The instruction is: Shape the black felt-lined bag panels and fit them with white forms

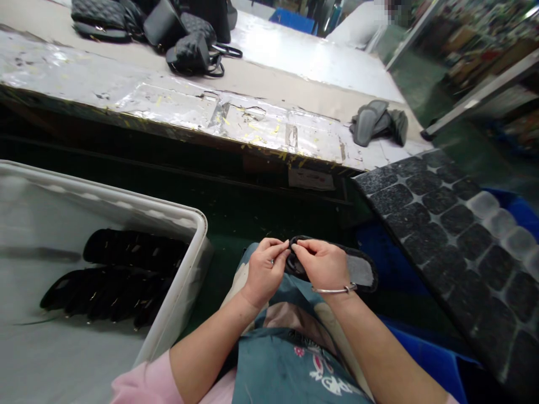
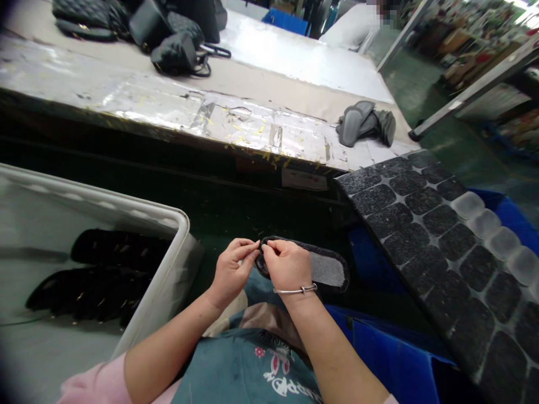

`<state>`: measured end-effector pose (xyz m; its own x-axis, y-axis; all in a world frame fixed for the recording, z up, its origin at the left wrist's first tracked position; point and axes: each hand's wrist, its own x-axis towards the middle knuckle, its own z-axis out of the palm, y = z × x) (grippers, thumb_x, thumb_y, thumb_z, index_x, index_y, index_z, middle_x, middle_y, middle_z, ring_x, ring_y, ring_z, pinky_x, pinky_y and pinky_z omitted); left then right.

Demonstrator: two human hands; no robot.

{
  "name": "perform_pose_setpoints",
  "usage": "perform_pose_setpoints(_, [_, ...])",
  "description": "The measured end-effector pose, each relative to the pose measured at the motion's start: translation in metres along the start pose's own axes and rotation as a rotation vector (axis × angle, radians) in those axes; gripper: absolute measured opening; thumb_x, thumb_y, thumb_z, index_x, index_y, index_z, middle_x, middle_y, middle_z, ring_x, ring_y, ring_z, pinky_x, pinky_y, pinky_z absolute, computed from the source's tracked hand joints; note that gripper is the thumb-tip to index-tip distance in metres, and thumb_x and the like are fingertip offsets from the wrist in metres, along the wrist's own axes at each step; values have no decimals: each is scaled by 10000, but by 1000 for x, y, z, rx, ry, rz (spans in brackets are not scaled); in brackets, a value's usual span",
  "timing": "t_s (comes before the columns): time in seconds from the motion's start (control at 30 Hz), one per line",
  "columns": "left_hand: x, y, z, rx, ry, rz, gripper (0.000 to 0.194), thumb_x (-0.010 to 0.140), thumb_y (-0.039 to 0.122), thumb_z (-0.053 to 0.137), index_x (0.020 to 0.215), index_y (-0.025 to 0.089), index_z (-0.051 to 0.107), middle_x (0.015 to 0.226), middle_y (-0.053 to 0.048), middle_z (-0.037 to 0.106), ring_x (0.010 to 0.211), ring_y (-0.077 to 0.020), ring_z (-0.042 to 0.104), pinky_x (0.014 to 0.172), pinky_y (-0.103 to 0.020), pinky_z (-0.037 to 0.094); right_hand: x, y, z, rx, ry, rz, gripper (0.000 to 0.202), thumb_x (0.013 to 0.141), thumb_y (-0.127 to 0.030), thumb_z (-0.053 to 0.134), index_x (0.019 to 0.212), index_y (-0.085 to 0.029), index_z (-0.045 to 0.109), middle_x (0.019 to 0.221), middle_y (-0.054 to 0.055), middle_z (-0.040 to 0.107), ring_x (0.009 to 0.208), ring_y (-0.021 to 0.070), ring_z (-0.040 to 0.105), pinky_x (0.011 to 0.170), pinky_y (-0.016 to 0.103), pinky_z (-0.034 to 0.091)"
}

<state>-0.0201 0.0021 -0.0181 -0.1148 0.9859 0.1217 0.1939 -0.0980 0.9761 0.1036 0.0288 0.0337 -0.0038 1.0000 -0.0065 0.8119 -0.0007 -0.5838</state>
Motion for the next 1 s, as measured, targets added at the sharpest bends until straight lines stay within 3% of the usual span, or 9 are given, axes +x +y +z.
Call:
perform_pose_setpoints(0.17, [-1, 0, 1, 8, 13, 30, 184, 861, 184, 559, 973, 193, 705, 923, -60, 604, 846, -145, 591, 724, -251, 484, 4, -7, 2, -116, 24, 32, 182, 767, -295, 560, 677, -220, 699, 677, 6, 693, 662, 157, 622, 618, 244, 408])
perform_pose_setpoints(0.33, [-1, -2, 1, 26, -5, 62, 196, 873, 185, 541, 990, 195, 698, 969, -65, 613, 888, -150, 594, 763, -261, 489, 19, -13, -2, -230, -157, 105, 221, 734, -276, 533, 561, -188, 639, 542, 22, 608, 550, 144, 526, 527, 255, 307])
perform_pose_setpoints(0.47, [-1, -3, 0, 56, -23, 86, 214, 874, 179, 533, 1024, 189, 686, 995, -72, 618, 907, -156, 596, 781, -270, 491, 28, -12, -6, -9, -267, 272, 288, 702, -260, 532, 425, -180, 531, 409, -4, 470, 436, 108, 423, 448, 251, 245])
perform_pose_setpoints(0.63, [1, -2, -1, 50, -45, 82, 207, 871, 187, 535, 1009, 194, 689, 997, -73, 621, 903, -160, 606, 781, -271, 501, 24, -5, -15, 199, -357, 376, 250, 736, -332, 514, 578, -167, 614, 457, -12, 537, 395, 93, 449, 402, 211, 303])
perform_pose_setpoints(0.77, [2, -2, -2, 41, -47, 66, 204, 870, 188, 537, 1005, 193, 689, 993, -72, 627, 904, -162, 610, 779, -271, 505, 13, -1, -20, 258, -290, 287, 213, 712, -336, 580, 712, -164, 706, 499, -8, 601, 459, 117, 536, 454, 211, 370])
perform_pose_setpoints(0.9, [1, -1, -1, 38, -28, 71, 200, 867, 174, 539, 996, 184, 692, 973, -70, 632, 896, -157, 608, 776, -267, 498, 7, -3, -16, 91, -180, 124, 173, 705, -305, 593, 664, -195, 720, 603, 4, 672, 585, 147, 607, 557, 236, 404])
perform_pose_setpoints(1.0, [0, 0, -1, 27, -32, 72, 204, 865, 170, 538, 994, 180, 695, 969, -75, 631, 895, -156, 605, 775, -266, 493, 11, -6, -11, 44, -190, 181, 193, 704, -318, 586, 603, -192, 693, 554, 1, 645, 547, 142, 584, 526, 239, 378])
